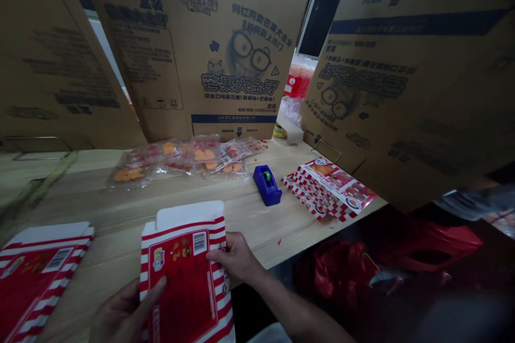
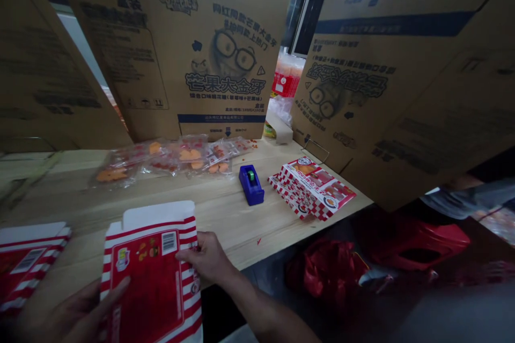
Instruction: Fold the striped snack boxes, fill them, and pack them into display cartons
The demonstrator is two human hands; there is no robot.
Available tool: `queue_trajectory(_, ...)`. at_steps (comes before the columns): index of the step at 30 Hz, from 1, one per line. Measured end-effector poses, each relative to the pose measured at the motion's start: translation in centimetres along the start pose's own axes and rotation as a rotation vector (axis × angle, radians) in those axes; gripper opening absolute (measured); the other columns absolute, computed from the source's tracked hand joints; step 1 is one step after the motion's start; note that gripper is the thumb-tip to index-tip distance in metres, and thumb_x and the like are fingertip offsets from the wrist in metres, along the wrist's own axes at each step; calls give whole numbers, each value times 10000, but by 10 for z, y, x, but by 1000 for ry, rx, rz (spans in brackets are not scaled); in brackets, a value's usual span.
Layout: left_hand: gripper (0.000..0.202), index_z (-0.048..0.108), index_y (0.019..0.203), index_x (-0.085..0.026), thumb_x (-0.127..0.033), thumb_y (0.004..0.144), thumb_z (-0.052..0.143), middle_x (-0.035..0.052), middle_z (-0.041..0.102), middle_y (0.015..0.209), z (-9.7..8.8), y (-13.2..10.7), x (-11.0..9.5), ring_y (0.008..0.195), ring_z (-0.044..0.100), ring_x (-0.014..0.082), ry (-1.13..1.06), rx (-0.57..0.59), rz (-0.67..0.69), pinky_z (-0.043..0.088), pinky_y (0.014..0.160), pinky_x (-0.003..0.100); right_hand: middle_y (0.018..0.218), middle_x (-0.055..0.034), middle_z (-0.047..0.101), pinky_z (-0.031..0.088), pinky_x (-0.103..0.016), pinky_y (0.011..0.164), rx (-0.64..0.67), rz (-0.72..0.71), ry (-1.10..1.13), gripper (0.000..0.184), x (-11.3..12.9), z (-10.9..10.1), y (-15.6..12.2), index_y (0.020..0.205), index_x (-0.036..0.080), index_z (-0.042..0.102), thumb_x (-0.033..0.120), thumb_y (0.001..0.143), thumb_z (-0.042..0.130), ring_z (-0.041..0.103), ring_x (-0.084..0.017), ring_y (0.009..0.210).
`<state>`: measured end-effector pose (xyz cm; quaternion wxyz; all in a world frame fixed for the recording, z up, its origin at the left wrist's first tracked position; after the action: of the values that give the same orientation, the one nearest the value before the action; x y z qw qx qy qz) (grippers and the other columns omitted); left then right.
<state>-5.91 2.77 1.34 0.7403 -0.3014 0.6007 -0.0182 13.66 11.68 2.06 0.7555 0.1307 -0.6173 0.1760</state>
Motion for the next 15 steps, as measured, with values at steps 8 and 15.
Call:
queue_trajectory(8, 673, 623, 1207, -267, -469, 596, 820, 35, 727, 1094, 32, 4, 9, 982, 685, 316, -34, 51, 114, 624, 709, 344, 883, -46, 708, 488, -335, 831, 115, 213, 186, 463, -29, -22, -35, 964, 122, 703, 395, 613, 830, 655, -199, 856)
queue_trajectory(15, 743, 452, 1381, -244, -379, 719, 763, 71, 652, 1246, 47, 7, 30, 1076, 646, 284, -102, 179, 206, 590, 830, 343, 1117, -60, 659, 515, -313, 817, -143, 0, -96, 573, -29, -53, -36, 1269, 230, 535, 337, 746, 742, 645, -163, 865)
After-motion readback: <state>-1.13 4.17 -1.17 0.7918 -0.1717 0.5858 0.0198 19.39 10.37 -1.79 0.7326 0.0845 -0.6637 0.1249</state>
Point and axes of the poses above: each hand's wrist, its own y-axis towards the middle knuckle, its own z-axis out of the palm, x = y × z, the point moved 5 cm from there along y, towards the middle knuckle
